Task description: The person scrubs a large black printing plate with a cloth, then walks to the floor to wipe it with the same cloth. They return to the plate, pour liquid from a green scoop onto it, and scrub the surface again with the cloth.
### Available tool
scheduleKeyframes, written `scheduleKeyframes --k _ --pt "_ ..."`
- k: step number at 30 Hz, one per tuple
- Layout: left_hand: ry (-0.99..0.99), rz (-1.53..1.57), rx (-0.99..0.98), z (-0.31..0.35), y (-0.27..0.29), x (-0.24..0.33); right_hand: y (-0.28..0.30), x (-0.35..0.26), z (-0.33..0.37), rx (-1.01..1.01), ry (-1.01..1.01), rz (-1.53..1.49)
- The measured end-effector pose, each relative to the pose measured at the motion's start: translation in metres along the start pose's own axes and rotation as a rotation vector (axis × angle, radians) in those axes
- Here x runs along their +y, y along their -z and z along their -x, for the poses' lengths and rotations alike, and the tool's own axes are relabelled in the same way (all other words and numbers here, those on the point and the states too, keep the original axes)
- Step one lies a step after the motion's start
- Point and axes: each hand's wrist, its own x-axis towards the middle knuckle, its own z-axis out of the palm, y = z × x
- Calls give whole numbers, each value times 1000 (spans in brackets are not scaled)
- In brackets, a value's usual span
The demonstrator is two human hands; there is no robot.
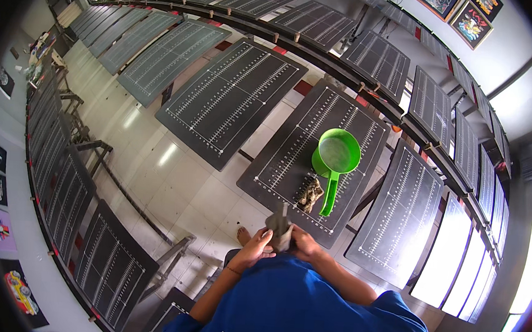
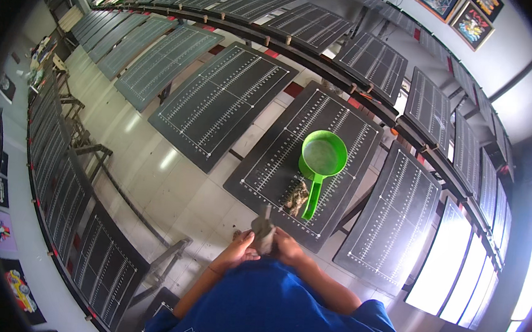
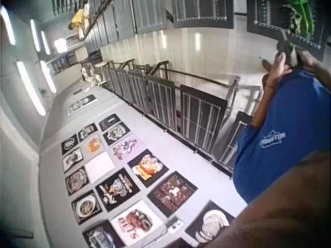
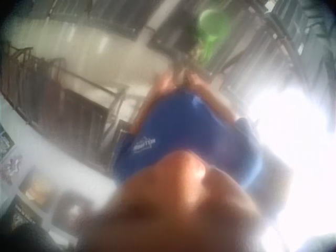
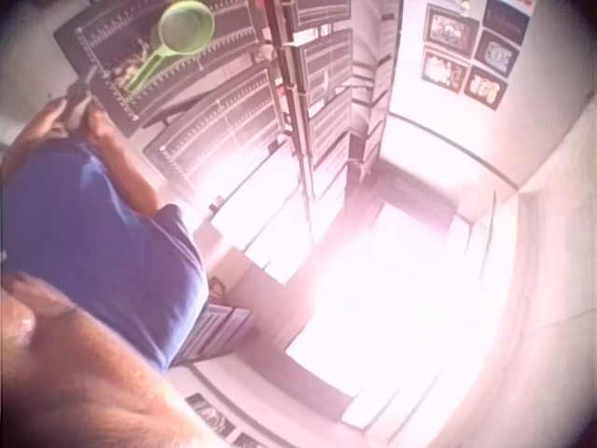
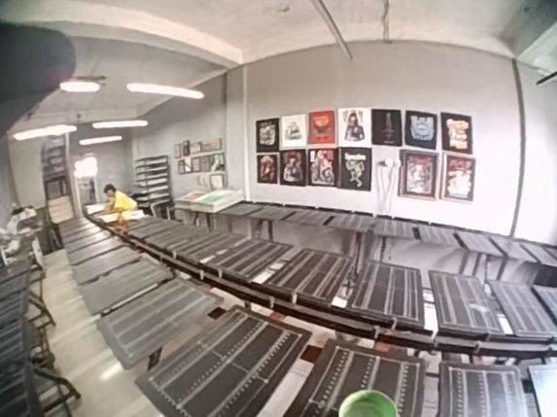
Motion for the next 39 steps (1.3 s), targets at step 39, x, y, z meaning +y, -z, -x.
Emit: scheduleKeyframes --k 39 --pt "-449 -1154 660 105 92 35 243 -566 -114 876 820 384"
